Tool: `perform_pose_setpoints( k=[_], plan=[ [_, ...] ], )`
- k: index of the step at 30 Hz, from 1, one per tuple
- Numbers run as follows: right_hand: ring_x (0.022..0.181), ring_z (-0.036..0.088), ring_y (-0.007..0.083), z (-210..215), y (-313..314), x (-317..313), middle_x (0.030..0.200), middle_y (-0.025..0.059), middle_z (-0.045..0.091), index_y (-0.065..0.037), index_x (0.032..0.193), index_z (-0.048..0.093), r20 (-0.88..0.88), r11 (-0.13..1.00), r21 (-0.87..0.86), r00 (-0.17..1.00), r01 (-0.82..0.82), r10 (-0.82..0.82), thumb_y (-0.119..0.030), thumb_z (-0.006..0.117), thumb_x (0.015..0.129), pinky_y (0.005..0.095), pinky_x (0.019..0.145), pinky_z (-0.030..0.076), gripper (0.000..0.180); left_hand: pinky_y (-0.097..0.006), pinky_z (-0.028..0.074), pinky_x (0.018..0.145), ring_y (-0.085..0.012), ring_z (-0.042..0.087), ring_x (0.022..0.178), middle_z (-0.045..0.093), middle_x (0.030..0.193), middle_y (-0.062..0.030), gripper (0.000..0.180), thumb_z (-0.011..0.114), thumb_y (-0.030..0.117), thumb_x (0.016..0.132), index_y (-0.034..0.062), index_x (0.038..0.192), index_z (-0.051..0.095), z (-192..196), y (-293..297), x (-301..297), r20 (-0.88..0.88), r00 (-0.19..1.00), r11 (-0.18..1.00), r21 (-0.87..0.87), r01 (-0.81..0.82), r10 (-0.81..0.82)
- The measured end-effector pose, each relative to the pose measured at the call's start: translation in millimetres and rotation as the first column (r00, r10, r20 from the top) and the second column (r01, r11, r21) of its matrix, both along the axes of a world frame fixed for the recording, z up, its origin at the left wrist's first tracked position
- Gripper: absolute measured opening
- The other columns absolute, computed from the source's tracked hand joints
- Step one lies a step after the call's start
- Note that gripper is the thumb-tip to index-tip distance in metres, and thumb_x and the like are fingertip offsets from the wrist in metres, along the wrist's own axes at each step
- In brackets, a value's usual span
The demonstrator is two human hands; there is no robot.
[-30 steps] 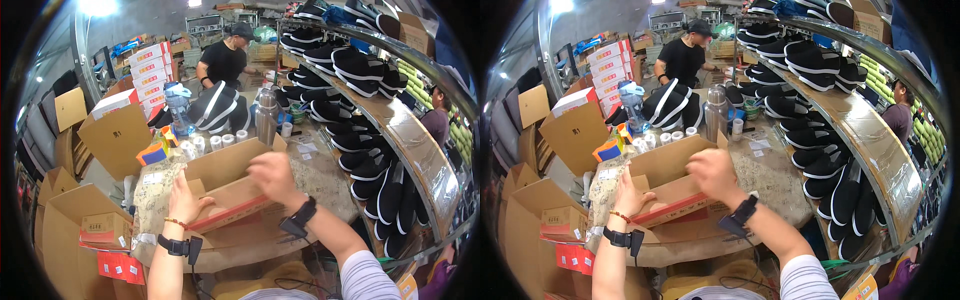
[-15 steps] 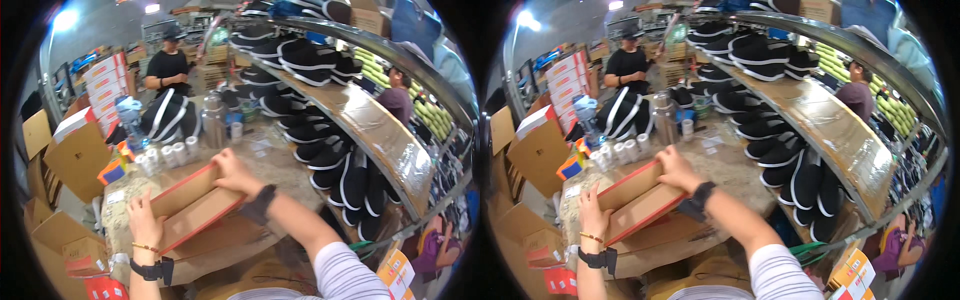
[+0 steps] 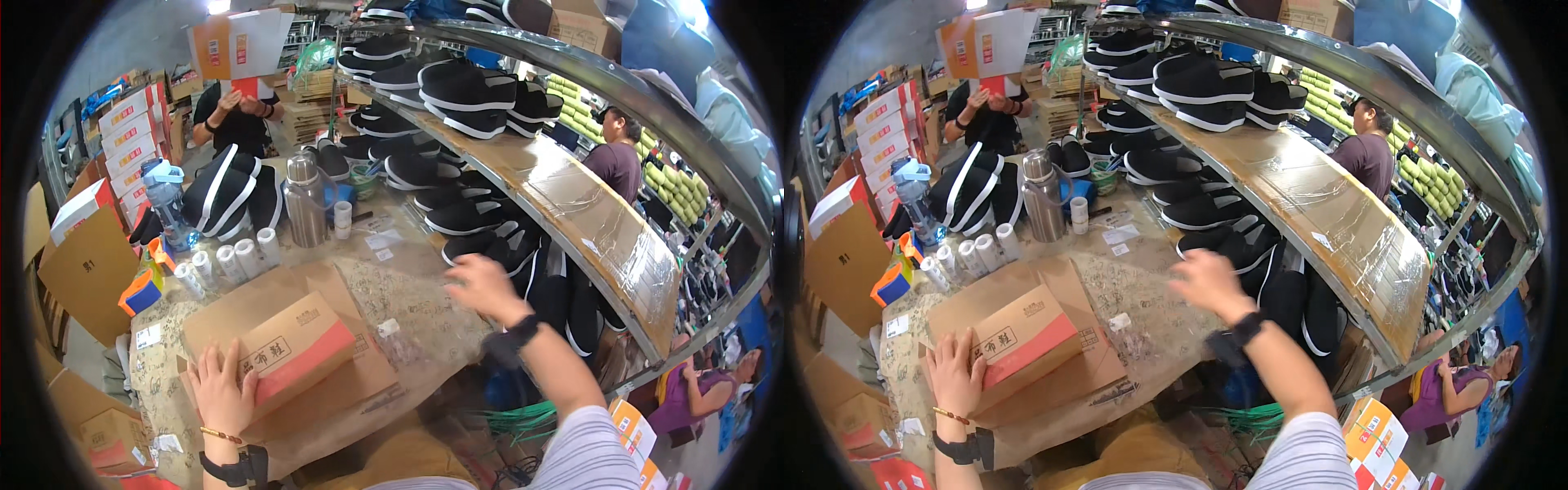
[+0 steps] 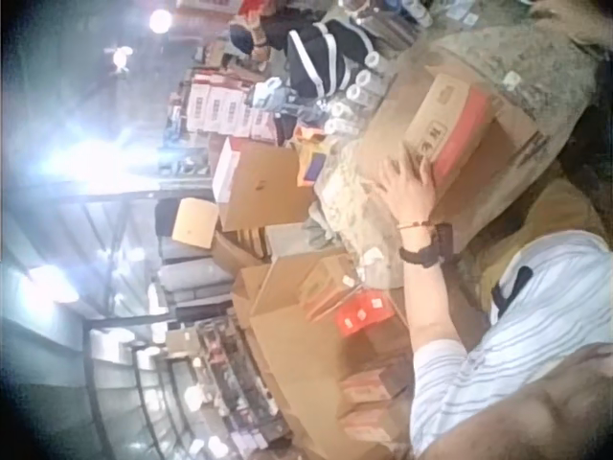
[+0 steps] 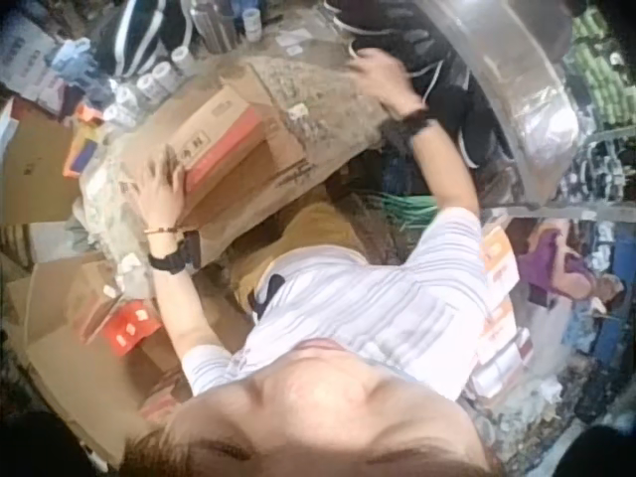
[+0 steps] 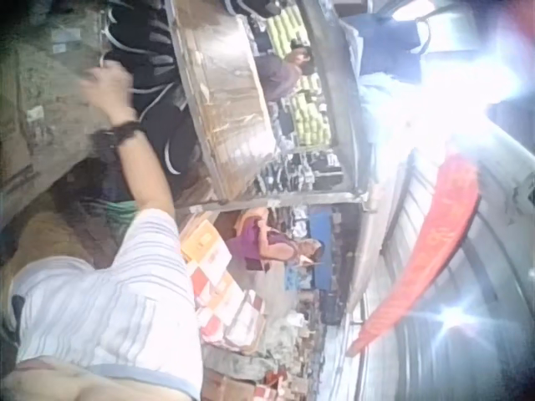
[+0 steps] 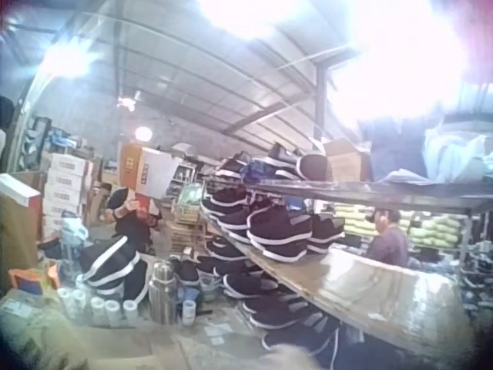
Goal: Assembling shoe boxes, placing shoes inside, and organizing them for shipping.
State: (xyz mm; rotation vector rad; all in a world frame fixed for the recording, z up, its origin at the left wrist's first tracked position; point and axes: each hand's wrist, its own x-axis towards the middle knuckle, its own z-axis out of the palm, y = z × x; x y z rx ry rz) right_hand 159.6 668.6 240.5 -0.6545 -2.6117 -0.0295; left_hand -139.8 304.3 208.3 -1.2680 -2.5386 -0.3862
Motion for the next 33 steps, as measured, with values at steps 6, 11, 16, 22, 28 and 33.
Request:
perform_pose_setpoints(
  k=[6, 11, 16, 22, 28, 33],
  plan=[
    [0.109, 0.054, 0.0375, -12.9, 16.6, 171.7, 0.103, 0.0179, 0.063, -0.014, 0.106, 0.067, -0.272, 0.265, 0.539, 0.463, 0.800, -0.844, -0.039, 0.063, 0.083, 0.0493, 0.095, 0.038, 0.035, -0.059, 0.021, 0.109, -0.0362, 0.040, 0.124, 0.047, 0.127, -0.0184, 0.059, 0.067, 0.031, 0.078, 0.0136, 0.132, 0.051, 11.9, 6.9, 7.6, 0.068, 0.997, 0.999, 0.028, 0.026, -0.028],
    [0.084, 0.060, 0.0364, -14.9, 19.0, 188.2, 0.084, 0.0135, 0.065, -0.005, 0.080, 0.068, -0.109, 0.561, 0.253, 0.600, 0.788, -0.793, -0.036, 0.063, 0.083, 0.0508, 0.084, 0.041, 0.031, -0.061, 0.021, 0.107, -0.0371, 0.040, 0.123, 0.048, 0.125, -0.0186, 0.058, 0.067, 0.037, 0.078, 0.0139, 0.130, 0.053, 10.1, -3.5, 7.7, 0.069, 0.996, 0.998, 0.056, 0.043, -0.047],
    [0.078, 0.055, 0.0321, 23.4, -18.1, 126.0, 0.070, 0.0109, 0.059, -0.004, 0.062, 0.063, -0.199, 0.815, 0.266, 0.857, 0.514, -0.475, -0.023, 0.070, 0.073, 0.0448, 0.077, 0.039, 0.023, -0.061, 0.023, 0.106, -0.0365, 0.041, 0.123, 0.048, 0.126, -0.0184, 0.058, 0.066, 0.039, 0.079, 0.0148, 0.130, 0.053, 8.1, -8.2, 6.7, 0.034, 0.999, 0.998, 0.047, 0.033, -0.035],
    [0.076, 0.052, 0.0277, 1.9, -65.7, 12.7, 0.065, 0.0058, 0.053, -0.008, 0.057, 0.058, -0.209, 0.956, 0.277, 0.977, 0.096, -0.038, -0.021, 0.075, 0.067, 0.0417, 0.075, 0.036, 0.024, -0.061, 0.024, 0.106, -0.0355, 0.041, 0.124, 0.050, 0.126, -0.0196, 0.058, 0.064, 0.044, 0.081, 0.0182, 0.131, 0.054, 7.3, -6.4, 4.1, 0.000, 1.000, 0.998, 0.060, 0.022, -0.022],
    [0.098, 0.049, 0.0307, -98.6, -70.3, -23.0, 0.093, 0.0103, 0.057, -0.010, 0.091, 0.062, 0.018, 0.994, 0.095, 0.998, 0.061, -0.063, -0.033, 0.075, 0.072, 0.0470, 0.091, 0.033, 0.032, -0.061, 0.022, 0.107, -0.0336, 0.042, 0.123, 0.050, 0.127, -0.0167, 0.055, 0.063, 0.042, 0.082, 0.0184, 0.131, 0.054, 10.8, -4.4, 8.1, 0.015, 0.999, 0.997, 0.063, 0.038, -0.039],
    [0.119, 0.036, 0.0412, -98.0, -92.5, -19.8, 0.130, 0.0224, 0.035, -0.009, 0.110, 0.043, -0.278, 0.968, -0.090, 0.928, 0.233, -0.249, -0.033, 0.080, 0.068, 0.0533, 0.099, 0.028, 0.061, -0.061, 0.021, 0.107, -0.0325, 0.042, 0.123, 0.050, 0.126, -0.0163, 0.054, 0.062, 0.044, 0.082, 0.0191, 0.130, 0.055, 8.2, -9.3, 7.6, 0.030, 0.999, 0.998, 0.050, 0.024, -0.026]
  ],
)
